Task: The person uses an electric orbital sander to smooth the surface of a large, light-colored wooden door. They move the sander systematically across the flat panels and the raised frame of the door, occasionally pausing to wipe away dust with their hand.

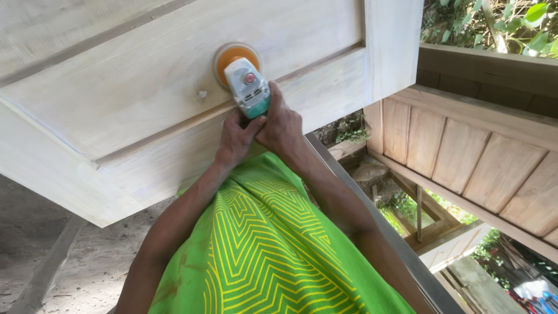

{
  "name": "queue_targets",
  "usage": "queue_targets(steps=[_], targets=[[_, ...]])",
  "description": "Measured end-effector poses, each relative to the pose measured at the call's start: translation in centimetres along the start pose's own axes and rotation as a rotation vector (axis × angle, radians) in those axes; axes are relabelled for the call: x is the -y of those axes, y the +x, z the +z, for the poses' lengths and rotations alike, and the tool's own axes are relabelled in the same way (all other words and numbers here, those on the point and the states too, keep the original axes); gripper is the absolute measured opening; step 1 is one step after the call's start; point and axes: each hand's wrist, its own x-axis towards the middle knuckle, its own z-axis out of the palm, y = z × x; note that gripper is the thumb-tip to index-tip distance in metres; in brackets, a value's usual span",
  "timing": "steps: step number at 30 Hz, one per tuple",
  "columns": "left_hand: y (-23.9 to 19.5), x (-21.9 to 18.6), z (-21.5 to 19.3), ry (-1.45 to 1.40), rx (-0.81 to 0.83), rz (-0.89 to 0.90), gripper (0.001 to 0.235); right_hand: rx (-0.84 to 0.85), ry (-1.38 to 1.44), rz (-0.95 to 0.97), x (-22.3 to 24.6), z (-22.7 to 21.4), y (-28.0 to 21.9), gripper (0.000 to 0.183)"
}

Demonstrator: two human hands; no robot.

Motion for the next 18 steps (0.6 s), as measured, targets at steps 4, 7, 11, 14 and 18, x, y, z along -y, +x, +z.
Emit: queue_targets(steps=[4, 7, 11, 14, 18], targets=[[2.5, -1.0, 4.3, 0.019, 0.034, 0.011, 0.051, 0.007, 0.010, 0.092, -3.3, -3.0, 0.6, 0.086], [4.1, -2.1, 7.1, 0.031, 0.048, 0.044, 0.053, -0.001, -0.012, 0.136, -5.5, -5.0, 1.3, 0.085], [5.8, -3.6, 9.9, 0.084, 0.080, 0.009, 0.054, -0.044, 0.025, 0.143, -7.6, -7.4, 2.2, 0.087], [6.6, -4.1, 11.3, 0.114, 0.111, 0.018, 0.056, -0.045, 0.030, 0.160, -9.0, -8.7, 2.4, 0.087], [7.5, -4.3, 13.2, 0.104, 0.131, 0.002, 0.058, -0.069, 0.041, 0.154, -10.4, -9.8, 2.4, 0.089]])
